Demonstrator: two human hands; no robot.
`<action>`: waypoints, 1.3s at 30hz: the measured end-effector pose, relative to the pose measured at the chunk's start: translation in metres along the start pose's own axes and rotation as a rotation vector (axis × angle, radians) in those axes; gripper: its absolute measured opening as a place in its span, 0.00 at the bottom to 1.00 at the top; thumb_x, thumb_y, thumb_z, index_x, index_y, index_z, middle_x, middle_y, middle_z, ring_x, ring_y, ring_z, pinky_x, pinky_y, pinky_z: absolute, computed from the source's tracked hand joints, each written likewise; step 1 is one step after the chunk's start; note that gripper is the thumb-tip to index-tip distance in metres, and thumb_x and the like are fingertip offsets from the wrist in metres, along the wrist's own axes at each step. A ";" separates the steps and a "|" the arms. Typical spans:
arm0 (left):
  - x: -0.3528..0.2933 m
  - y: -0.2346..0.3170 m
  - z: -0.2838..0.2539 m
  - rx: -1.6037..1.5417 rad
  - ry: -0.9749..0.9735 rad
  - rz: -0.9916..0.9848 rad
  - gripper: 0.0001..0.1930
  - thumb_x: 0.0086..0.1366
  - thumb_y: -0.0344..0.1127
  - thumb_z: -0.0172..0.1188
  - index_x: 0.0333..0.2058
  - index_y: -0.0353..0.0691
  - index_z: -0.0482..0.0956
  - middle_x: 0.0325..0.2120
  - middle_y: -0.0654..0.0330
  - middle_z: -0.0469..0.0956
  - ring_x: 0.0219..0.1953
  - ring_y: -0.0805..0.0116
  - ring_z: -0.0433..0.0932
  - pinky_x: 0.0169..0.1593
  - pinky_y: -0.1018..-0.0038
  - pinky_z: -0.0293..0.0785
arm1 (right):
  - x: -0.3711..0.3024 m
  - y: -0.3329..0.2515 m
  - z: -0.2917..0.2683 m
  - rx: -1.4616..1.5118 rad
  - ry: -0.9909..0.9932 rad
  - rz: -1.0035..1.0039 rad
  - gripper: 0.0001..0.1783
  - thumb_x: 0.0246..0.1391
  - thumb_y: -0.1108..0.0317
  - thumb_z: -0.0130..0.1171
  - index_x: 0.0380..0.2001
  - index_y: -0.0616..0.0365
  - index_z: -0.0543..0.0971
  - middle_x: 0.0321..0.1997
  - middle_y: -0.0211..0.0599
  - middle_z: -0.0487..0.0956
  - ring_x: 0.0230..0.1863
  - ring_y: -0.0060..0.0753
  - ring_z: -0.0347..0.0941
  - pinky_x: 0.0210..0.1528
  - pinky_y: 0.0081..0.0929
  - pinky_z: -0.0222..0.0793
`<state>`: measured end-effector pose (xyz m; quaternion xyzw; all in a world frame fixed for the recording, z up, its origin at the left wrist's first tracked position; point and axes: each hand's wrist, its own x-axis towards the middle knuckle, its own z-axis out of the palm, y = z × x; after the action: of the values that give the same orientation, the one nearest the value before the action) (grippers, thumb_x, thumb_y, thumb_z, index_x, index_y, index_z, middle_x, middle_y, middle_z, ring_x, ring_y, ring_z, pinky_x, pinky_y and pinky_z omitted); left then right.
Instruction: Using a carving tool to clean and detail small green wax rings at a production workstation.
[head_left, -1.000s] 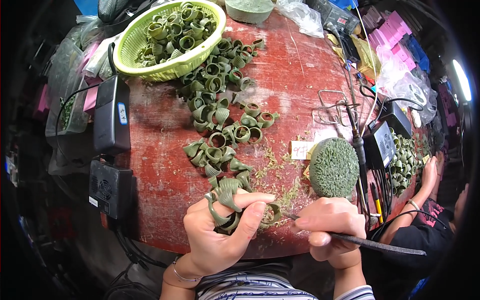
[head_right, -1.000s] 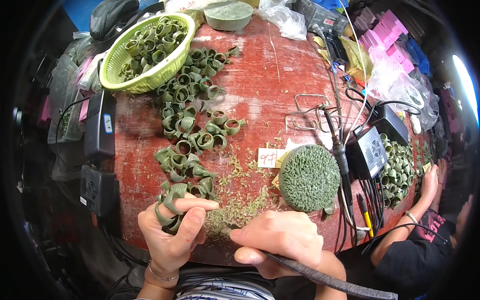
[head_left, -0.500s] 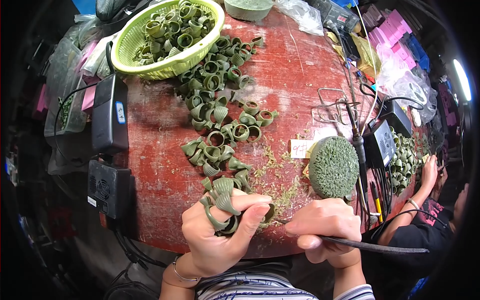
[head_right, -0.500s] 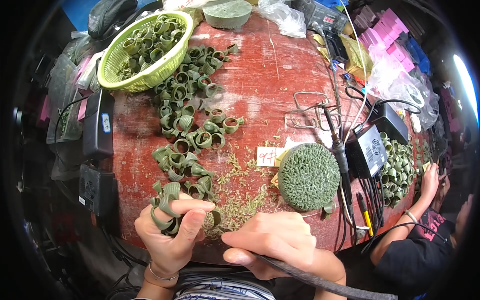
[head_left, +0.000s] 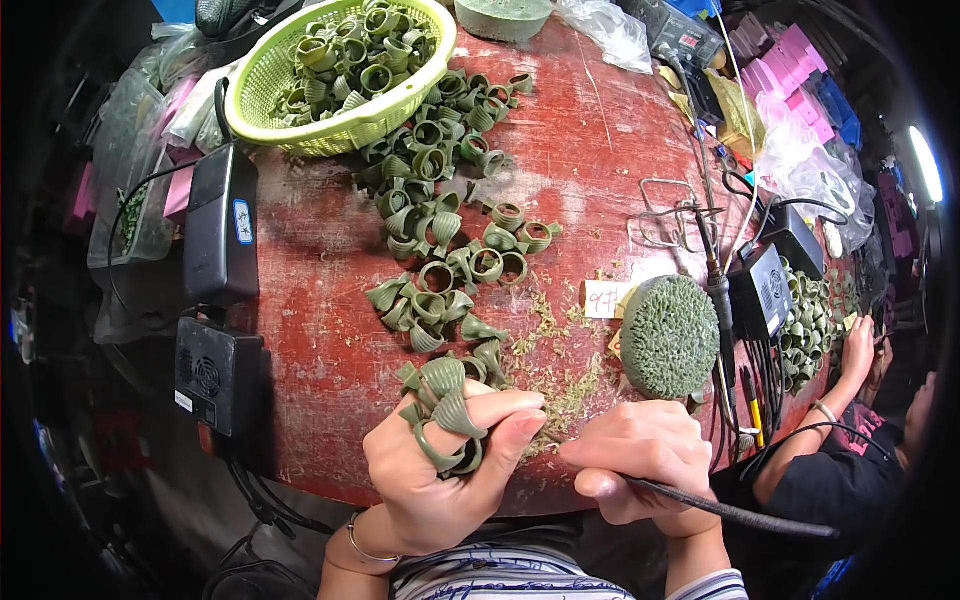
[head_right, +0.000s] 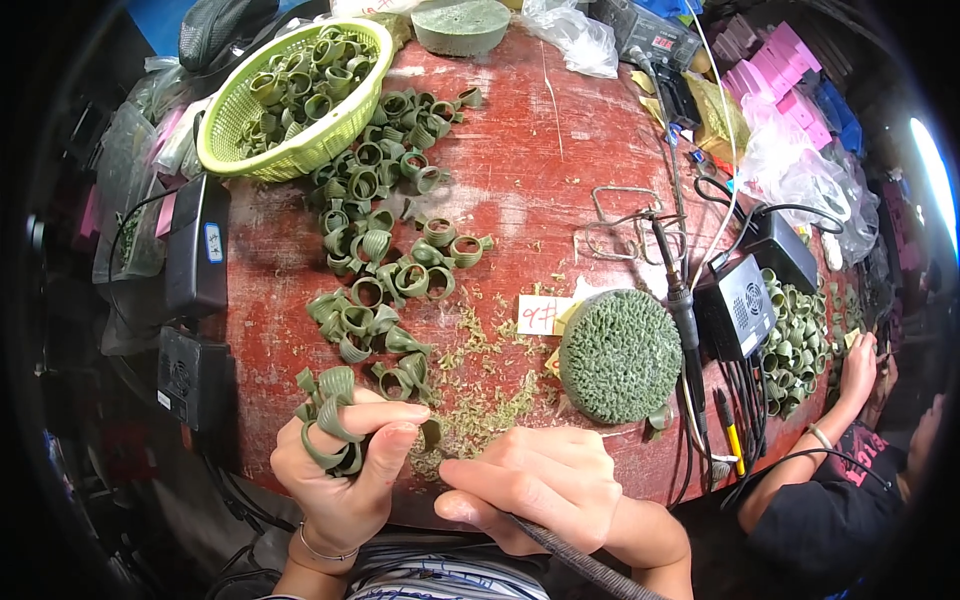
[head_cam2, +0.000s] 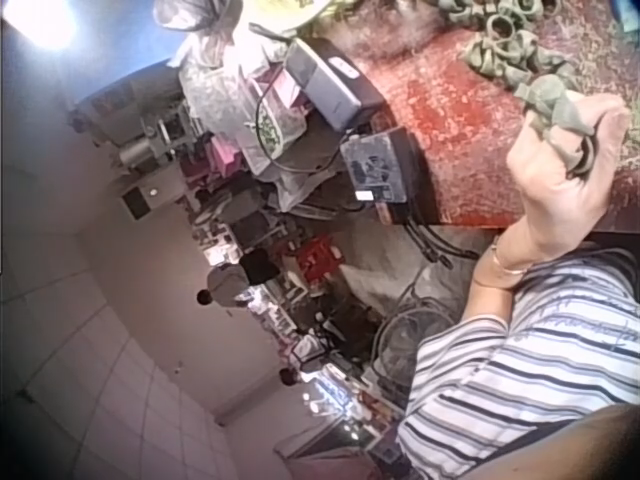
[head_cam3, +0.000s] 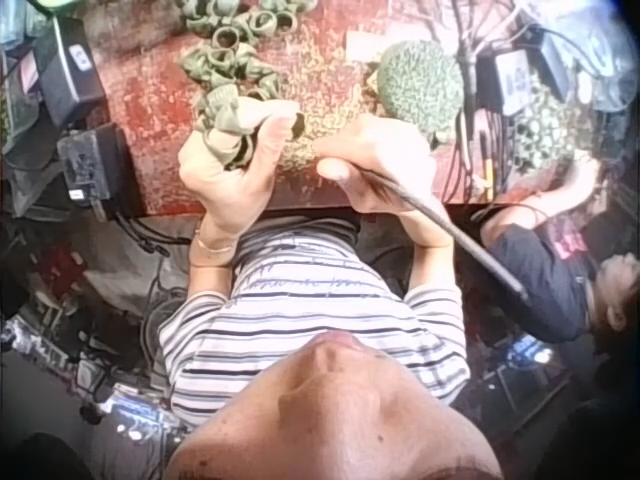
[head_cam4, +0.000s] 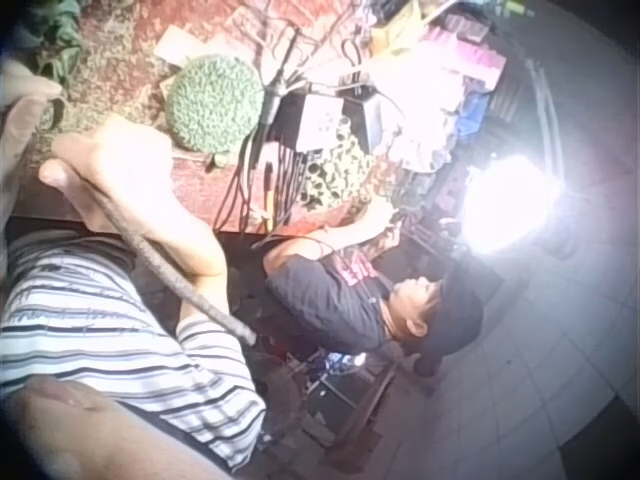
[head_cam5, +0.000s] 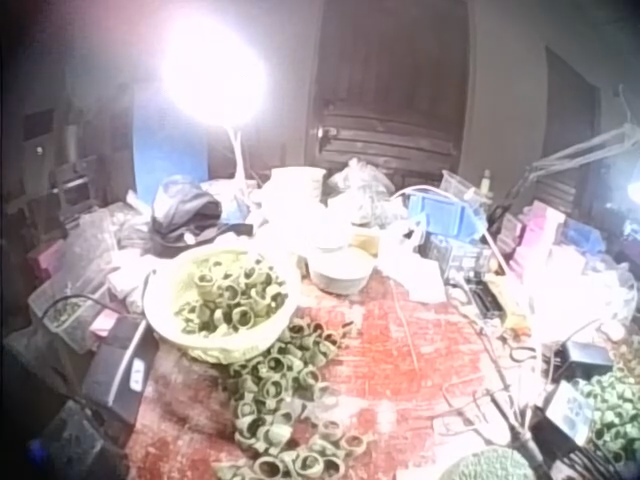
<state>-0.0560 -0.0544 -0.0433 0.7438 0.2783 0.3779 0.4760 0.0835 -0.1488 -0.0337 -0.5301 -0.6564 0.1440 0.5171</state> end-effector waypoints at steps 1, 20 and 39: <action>0.001 0.001 0.000 -0.001 0.000 0.001 0.03 0.54 0.27 0.59 0.27 0.33 0.79 0.17 0.60 0.73 0.19 0.75 0.69 0.25 0.80 0.65 | 0.000 -0.001 -0.001 -0.001 0.000 -0.001 0.10 0.42 0.75 0.63 0.31 0.66 0.75 0.18 0.34 0.75 0.16 0.30 0.72 0.16 0.22 0.68; 0.001 0.000 -0.010 -0.027 0.146 0.031 0.05 0.53 0.29 0.62 0.29 0.35 0.78 0.23 0.59 0.73 0.19 0.74 0.69 0.20 0.79 0.65 | 0.030 0.020 0.011 -0.334 0.094 0.264 0.11 0.44 0.76 0.60 0.34 0.56 0.78 0.24 0.37 0.72 0.21 0.34 0.69 0.21 0.25 0.64; 0.006 -0.009 -0.019 -1.189 -0.048 -0.643 0.11 0.60 0.40 0.55 0.26 0.39 0.71 0.22 0.64 0.64 0.25 0.72 0.68 0.10 0.91 0.50 | 0.028 0.026 0.009 -0.305 -0.105 0.548 0.13 0.39 0.67 0.66 0.26 0.62 0.75 0.19 0.40 0.72 0.19 0.35 0.68 0.24 0.28 0.63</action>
<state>-0.0689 -0.0371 -0.0450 0.2436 0.2199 0.2896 0.8991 0.0930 -0.1115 -0.0418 -0.7505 -0.5289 0.2050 0.3390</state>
